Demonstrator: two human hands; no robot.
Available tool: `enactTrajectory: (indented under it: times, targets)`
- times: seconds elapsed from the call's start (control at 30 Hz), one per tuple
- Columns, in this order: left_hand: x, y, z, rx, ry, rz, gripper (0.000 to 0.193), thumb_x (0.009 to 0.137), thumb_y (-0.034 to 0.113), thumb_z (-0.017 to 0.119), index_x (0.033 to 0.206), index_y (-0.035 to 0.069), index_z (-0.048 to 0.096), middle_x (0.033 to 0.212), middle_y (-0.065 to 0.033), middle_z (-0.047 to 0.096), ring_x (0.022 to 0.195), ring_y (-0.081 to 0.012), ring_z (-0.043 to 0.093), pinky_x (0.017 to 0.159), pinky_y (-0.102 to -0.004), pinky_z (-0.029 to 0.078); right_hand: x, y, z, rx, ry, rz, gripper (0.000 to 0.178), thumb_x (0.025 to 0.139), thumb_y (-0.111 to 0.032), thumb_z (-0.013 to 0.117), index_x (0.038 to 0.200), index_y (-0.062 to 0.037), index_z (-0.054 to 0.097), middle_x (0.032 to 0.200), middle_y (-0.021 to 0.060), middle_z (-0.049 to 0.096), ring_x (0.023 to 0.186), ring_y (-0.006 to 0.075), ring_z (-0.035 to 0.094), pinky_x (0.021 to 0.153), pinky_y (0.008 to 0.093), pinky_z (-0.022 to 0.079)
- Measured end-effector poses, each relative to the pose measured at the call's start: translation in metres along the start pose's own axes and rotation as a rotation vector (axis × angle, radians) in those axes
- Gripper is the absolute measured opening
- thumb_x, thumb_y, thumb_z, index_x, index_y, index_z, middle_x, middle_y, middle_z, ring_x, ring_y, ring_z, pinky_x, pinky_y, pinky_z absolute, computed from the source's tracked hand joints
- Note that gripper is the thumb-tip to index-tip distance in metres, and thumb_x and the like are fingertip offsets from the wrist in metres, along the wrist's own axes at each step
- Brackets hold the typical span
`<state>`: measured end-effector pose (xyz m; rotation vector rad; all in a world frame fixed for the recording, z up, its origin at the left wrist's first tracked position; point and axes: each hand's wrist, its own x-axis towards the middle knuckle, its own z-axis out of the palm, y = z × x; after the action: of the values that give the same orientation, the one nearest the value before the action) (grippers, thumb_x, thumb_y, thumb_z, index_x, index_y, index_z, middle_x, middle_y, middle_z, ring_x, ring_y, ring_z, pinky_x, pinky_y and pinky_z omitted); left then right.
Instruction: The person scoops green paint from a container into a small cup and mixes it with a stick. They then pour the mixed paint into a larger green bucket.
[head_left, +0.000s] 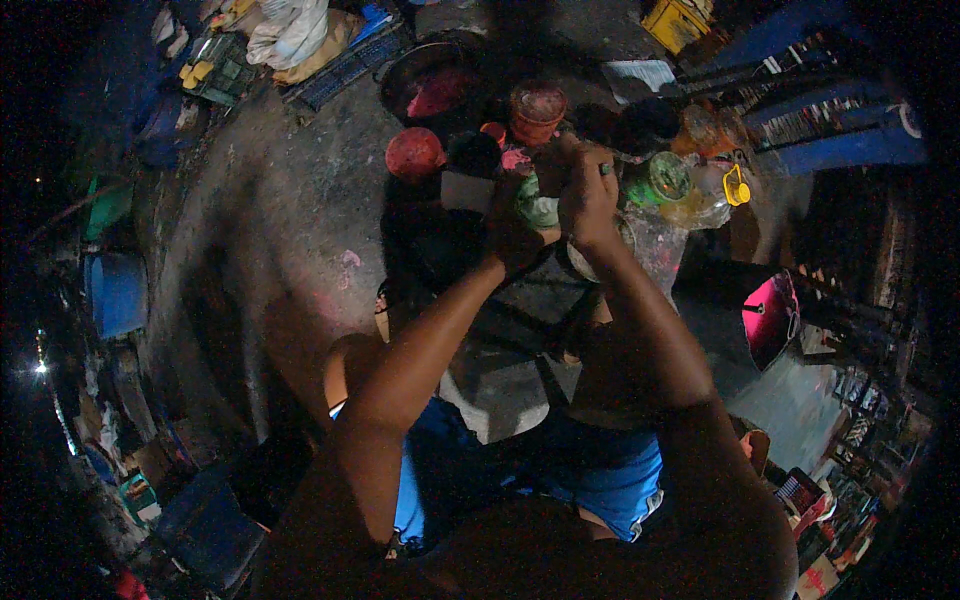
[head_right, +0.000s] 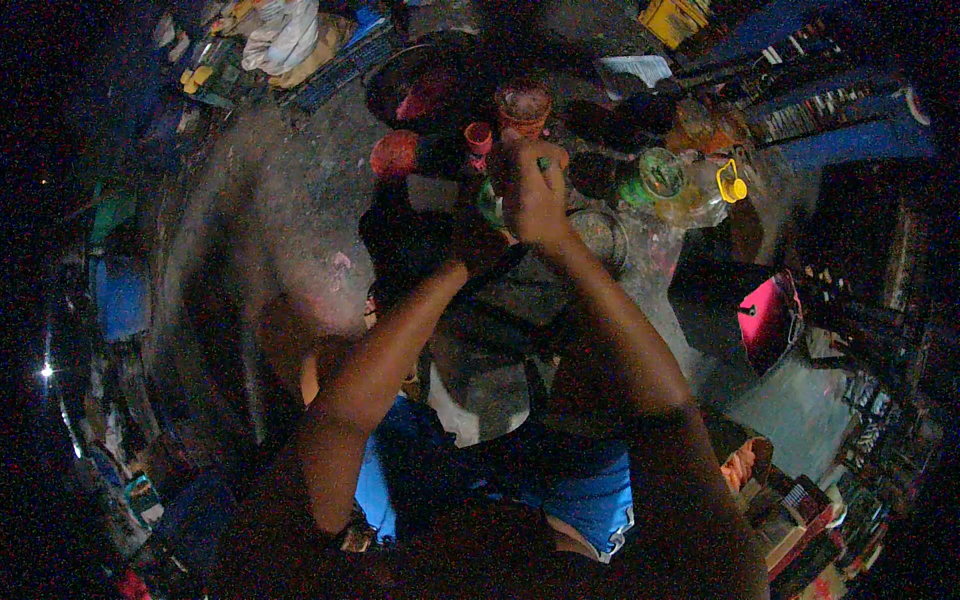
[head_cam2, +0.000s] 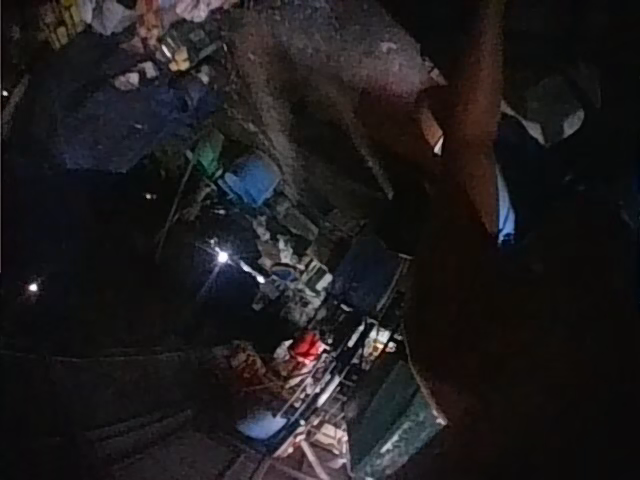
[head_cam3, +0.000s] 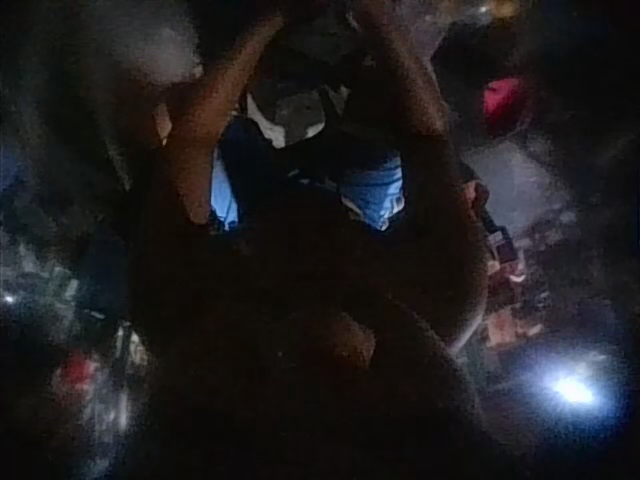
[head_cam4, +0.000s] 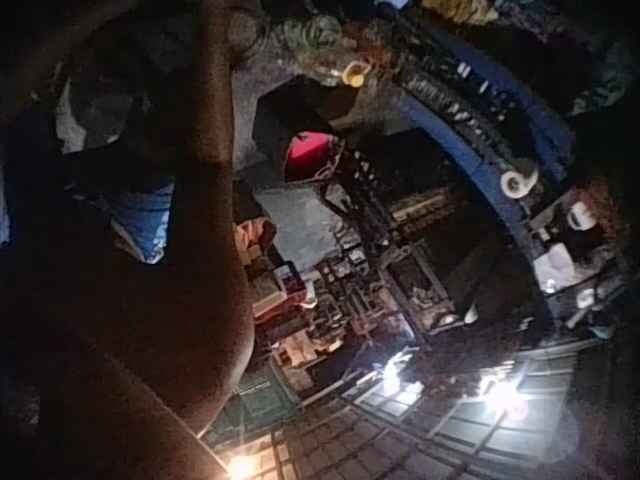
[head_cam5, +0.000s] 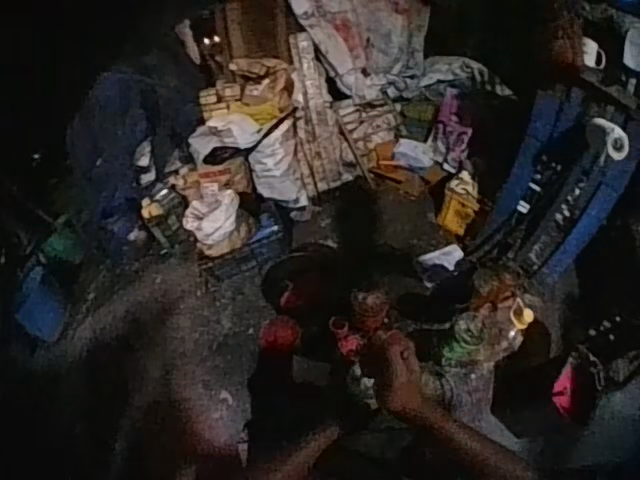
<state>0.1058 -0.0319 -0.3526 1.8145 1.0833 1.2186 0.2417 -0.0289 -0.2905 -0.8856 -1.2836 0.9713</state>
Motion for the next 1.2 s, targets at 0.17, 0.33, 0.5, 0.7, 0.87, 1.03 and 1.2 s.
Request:
enactTrajectory:
  times: [0.17, 0.33, 0.5, 0.7, 0.87, 1.03, 1.2]
  targets:
    - [0.002, -0.005, -0.004, 0.055, -0.060, -0.009, 0.085, 0.054, 0.019, 0.086, 0.129, 0.005, 0.049, 0.122, -0.0171, 0.055, 0.115, -0.0350, 0.055, 0.100, -0.0420, 0.046, -0.003, 0.001, 0.009, -0.840, 0.063, -0.235, 0.039, 0.095, -0.011, 0.051, 0.134, -0.0066, 0.055, 0.108, 0.0172, 0.062, 0.095, 0.0301, 0.062, 0.089, 0.0405, 0.050]
    - [-0.003, -0.010, 0.000, 0.059, -0.118, -0.101, 0.085, 0.054, 0.021, 0.086, 0.129, 0.005, 0.048, 0.122, -0.0172, 0.055, 0.115, -0.0356, 0.056, 0.100, -0.0429, 0.046, 0.013, -0.019, -0.004, -0.460, -0.005, 0.490, 0.042, 0.093, -0.008, 0.052, 0.134, -0.0063, 0.057, 0.104, 0.0159, 0.064, 0.095, 0.0318, 0.062, 0.090, 0.0407, 0.050]
    - [0.001, 0.005, 0.002, -0.087, -0.122, -0.112, 0.081, 0.055, 0.023, 0.085, 0.126, 0.005, 0.048, 0.121, -0.0164, 0.056, 0.113, -0.0350, 0.056, 0.100, -0.0434, 0.046, 0.009, -0.011, 0.003, -0.328, 0.228, 0.182, 0.025, 0.101, -0.023, 0.046, 0.102, -0.0034, 0.062, 0.084, 0.0072, 0.061, 0.073, 0.0176, 0.053, 0.065, 0.0325, 0.041]
    - [0.010, 0.018, -0.014, 0.204, -0.127, 0.050, 0.074, 0.058, 0.021, 0.084, 0.121, 0.006, 0.048, 0.120, -0.0139, 0.056, 0.113, -0.0311, 0.056, 0.098, -0.0400, 0.047, 0.005, -0.003, 0.006, -1.069, 0.096, -0.441, 0.030, 0.099, -0.019, 0.050, 0.123, -0.0054, 0.062, 0.104, 0.0161, 0.063, 0.092, 0.0301, 0.061, 0.081, 0.0393, 0.050]
    - [-0.007, -0.004, -0.016, -0.056, -0.208, -0.262, 0.080, 0.060, 0.021, 0.085, 0.128, 0.006, 0.047, 0.124, -0.0129, 0.056, 0.116, -0.0294, 0.055, 0.100, -0.0383, 0.047, 0.010, -0.035, 0.018, -0.261, 0.012, 0.431, 0.031, 0.105, -0.024, 0.044, 0.120, -0.0044, 0.062, 0.105, 0.0129, 0.061, 0.089, 0.0223, 0.060, 0.076, 0.0350, 0.050]
    - [0.005, 0.009, -0.004, -0.107, -0.109, -0.123, 0.085, 0.062, 0.022, 0.086, 0.134, 0.005, 0.045, 0.131, -0.0157, 0.053, 0.122, -0.0312, 0.053, 0.103, -0.0412, 0.045, 0.003, -0.029, 0.017, -0.651, 0.253, -0.190, 0.027, 0.103, -0.019, 0.049, 0.122, -0.0026, 0.060, 0.101, 0.0060, 0.059, 0.080, 0.0107, 0.055, 0.068, 0.0275, 0.047]
    - [0.003, -0.023, 0.003, 0.196, -0.168, 0.003, 0.090, 0.063, 0.029, 0.086, 0.137, 0.003, 0.042, 0.134, -0.0191, 0.051, 0.127, -0.0352, 0.050, 0.107, -0.0439, 0.042, 0.003, -0.012, 0.014, -0.857, -0.003, -0.559, 0.045, 0.090, -0.006, 0.050, 0.135, -0.0011, 0.052, 0.114, 0.0235, 0.056, 0.103, 0.0374, 0.054, 0.091, 0.0461, 0.046]
